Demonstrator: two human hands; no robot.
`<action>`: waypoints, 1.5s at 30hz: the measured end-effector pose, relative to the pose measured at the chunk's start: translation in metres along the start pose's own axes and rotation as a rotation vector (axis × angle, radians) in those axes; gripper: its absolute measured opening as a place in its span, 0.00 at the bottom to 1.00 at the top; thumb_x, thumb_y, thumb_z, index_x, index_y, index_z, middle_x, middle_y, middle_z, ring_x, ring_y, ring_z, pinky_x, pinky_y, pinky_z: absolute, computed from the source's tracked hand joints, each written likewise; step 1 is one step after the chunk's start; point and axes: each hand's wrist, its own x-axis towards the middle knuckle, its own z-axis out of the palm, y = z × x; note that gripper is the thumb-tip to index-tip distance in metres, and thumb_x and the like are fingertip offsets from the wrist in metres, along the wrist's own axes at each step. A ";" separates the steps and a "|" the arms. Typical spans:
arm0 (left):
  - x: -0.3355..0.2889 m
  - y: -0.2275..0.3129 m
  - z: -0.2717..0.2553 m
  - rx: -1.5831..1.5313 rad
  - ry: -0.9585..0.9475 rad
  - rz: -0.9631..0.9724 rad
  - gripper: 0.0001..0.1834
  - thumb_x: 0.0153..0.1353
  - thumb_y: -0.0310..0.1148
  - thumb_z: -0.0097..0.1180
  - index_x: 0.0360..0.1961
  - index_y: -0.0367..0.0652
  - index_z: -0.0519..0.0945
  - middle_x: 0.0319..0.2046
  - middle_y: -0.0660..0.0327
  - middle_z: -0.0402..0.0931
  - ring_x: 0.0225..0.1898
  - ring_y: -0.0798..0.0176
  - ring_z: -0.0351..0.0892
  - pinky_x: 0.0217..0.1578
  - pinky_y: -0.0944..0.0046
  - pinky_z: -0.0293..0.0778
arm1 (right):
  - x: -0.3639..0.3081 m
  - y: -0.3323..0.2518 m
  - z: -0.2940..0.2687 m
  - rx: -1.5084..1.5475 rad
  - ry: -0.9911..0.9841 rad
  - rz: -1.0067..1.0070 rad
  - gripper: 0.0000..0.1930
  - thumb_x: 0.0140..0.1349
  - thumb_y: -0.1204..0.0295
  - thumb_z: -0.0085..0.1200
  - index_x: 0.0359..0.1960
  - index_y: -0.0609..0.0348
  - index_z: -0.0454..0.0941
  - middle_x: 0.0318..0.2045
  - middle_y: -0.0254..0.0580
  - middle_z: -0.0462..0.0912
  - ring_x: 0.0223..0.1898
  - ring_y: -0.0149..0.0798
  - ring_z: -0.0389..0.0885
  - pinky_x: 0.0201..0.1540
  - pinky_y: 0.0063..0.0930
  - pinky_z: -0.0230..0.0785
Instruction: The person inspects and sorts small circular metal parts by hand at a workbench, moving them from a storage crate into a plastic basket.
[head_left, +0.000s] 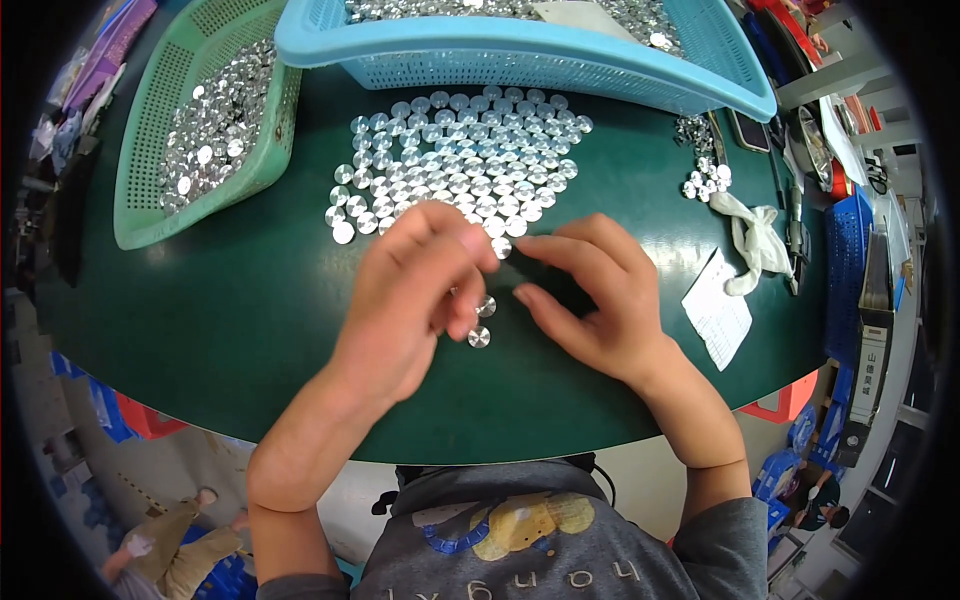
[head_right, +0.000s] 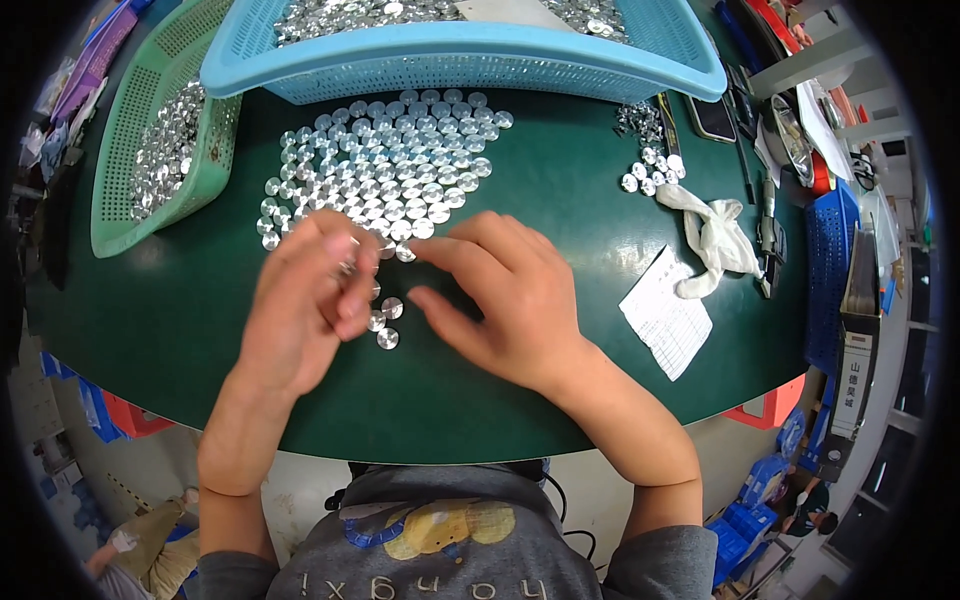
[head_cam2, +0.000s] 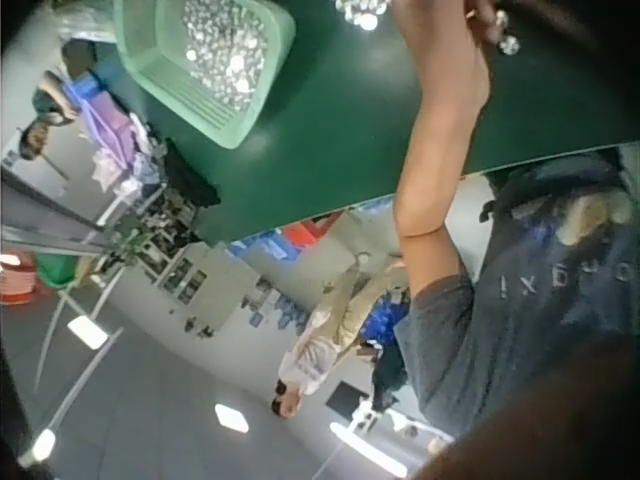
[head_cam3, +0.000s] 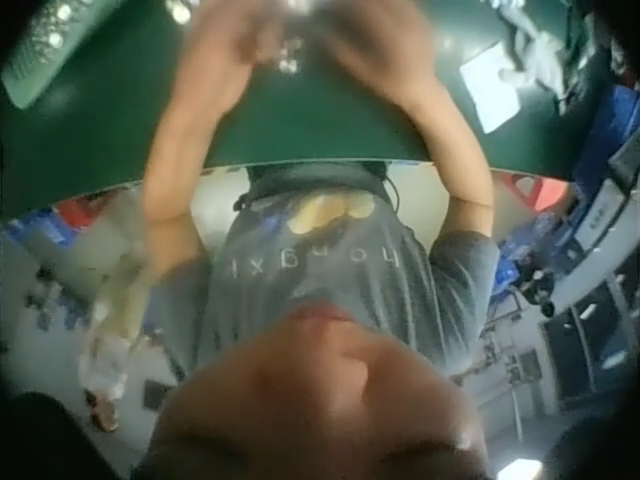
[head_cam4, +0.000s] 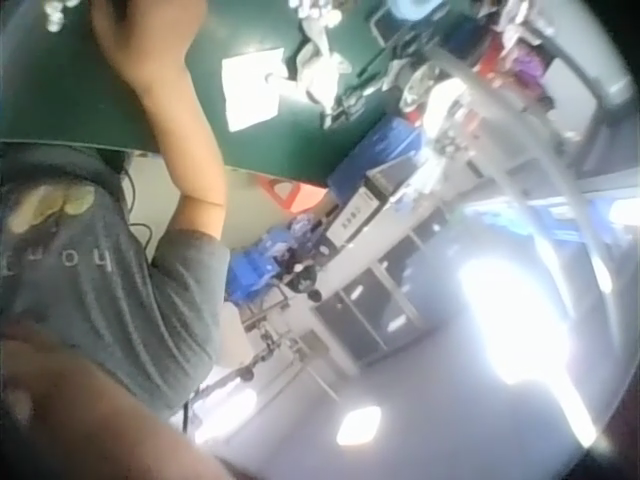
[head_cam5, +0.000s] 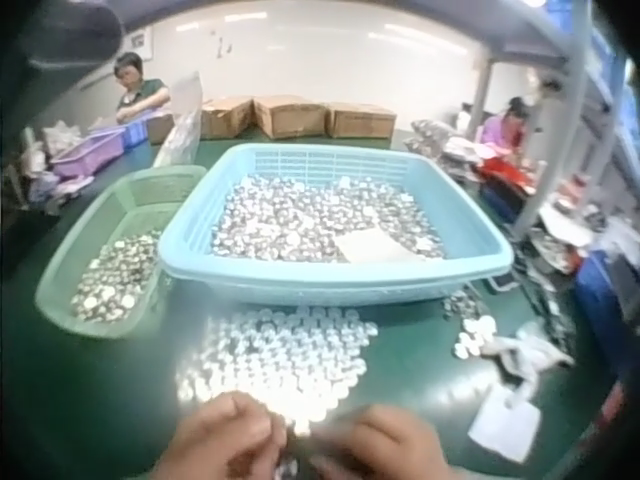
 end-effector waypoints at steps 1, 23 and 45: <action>0.001 0.003 -0.003 -0.004 0.005 0.000 0.07 0.58 0.34 0.49 0.32 0.43 0.68 0.27 0.65 0.70 0.17 0.77 0.61 0.16 0.77 0.58 | 0.000 0.002 0.001 -0.076 -0.066 0.022 0.17 0.39 0.72 0.62 0.34 0.56 0.76 0.25 0.35 0.73 0.26 0.37 0.73 0.26 0.28 0.63; -0.002 0.003 0.001 0.041 -0.165 -0.174 0.13 0.61 0.36 0.48 0.40 0.36 0.73 0.25 0.66 0.68 0.18 0.79 0.64 0.15 0.78 0.61 | 0.004 -0.008 -0.005 0.054 0.098 -0.026 0.13 0.34 0.74 0.65 0.25 0.56 0.76 0.22 0.35 0.74 0.23 0.35 0.73 0.24 0.26 0.61; -0.004 -0.006 0.003 -0.116 -0.300 -0.235 0.12 0.61 0.30 0.49 0.44 0.37 0.71 0.24 0.70 0.65 0.17 0.81 0.56 0.15 0.79 0.54 | 0.001 -0.005 -0.020 -0.112 0.190 -0.220 0.11 0.29 0.74 0.62 0.19 0.53 0.74 0.19 0.31 0.71 0.16 0.31 0.66 0.20 0.23 0.53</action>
